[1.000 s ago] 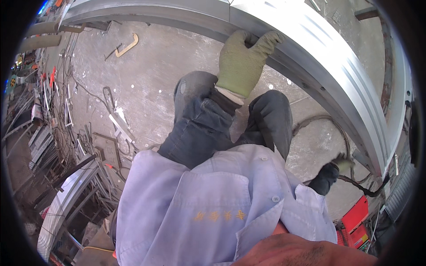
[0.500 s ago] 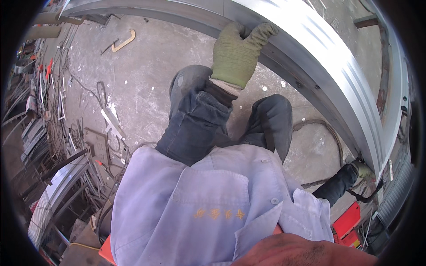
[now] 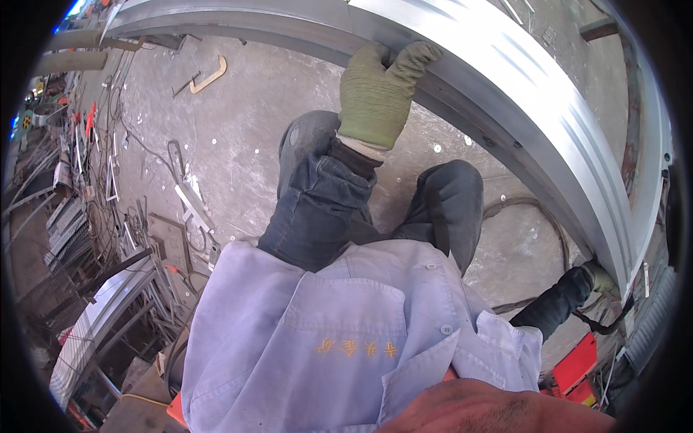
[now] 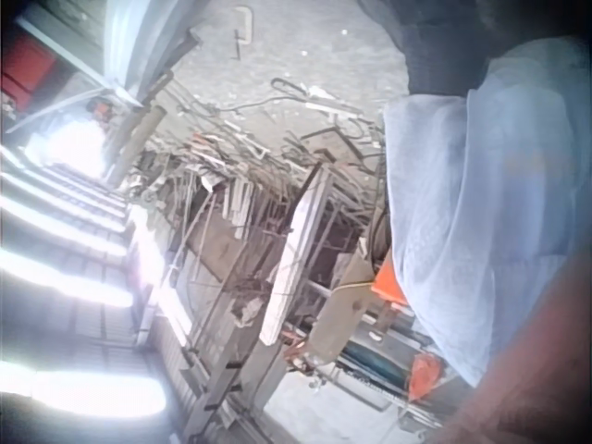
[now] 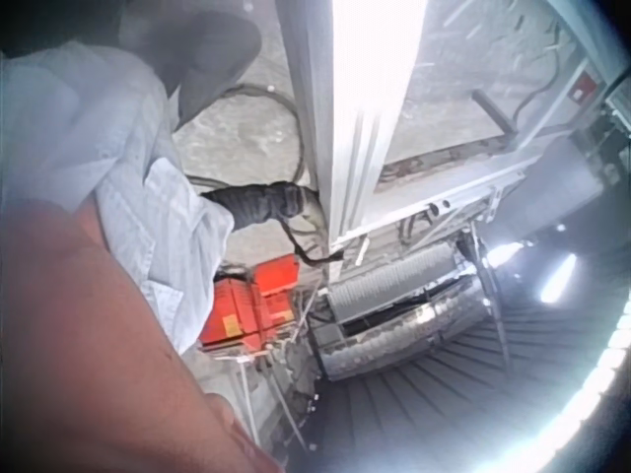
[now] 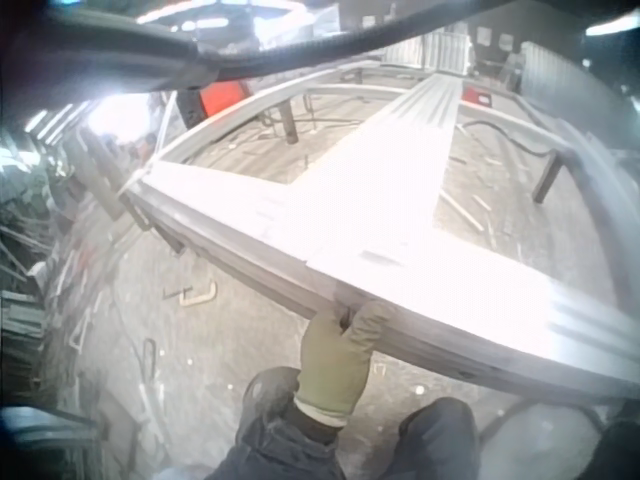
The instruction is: The person uses a tape measure to measure the lengths of several aluminum frame pieces laid out on the floor. They repeatedly extend and retract the tape measure across different sections of the frame, checking dimensions and alignment.
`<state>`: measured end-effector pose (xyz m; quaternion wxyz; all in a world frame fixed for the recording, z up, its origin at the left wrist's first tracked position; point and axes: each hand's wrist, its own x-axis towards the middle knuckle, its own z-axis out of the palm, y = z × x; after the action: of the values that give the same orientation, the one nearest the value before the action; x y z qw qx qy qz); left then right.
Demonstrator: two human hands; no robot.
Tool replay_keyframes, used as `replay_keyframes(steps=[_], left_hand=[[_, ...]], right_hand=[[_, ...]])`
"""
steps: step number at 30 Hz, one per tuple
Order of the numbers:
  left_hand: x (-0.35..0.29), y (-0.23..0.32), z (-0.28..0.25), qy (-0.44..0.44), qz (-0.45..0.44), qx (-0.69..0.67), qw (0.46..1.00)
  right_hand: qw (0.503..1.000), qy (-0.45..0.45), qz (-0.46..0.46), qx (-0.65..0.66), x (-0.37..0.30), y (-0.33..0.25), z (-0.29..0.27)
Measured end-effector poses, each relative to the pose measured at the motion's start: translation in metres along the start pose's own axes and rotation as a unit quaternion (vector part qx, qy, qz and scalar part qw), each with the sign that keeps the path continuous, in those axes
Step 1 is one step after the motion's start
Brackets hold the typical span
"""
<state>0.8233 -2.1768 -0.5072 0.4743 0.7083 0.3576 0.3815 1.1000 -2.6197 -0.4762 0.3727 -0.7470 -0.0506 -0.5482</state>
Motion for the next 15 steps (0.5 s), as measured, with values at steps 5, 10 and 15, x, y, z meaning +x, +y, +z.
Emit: replay_keyframes(steps=[5, 10, 15], left_hand=[[-0.0012, 0.0043, -0.0007, 0.011, -0.028, 0.004, 1.000], [-0.0017, 0.0039, 0.0020, 0.036, -0.014, 0.027, 0.999], [-0.0012, 0.0075, 0.0016, 0.021, -0.053, 0.024, 0.998]], right_hand=[[1.000, 0.006, -0.010, 0.006, 0.0031, -0.0051, -0.0009], [1.000, 0.020, -0.009, 0.010, 0.0060, -0.0041, -0.0037], [1.000, 0.024, -0.011, 0.007, 0.0066, -0.0032, -0.0074]])
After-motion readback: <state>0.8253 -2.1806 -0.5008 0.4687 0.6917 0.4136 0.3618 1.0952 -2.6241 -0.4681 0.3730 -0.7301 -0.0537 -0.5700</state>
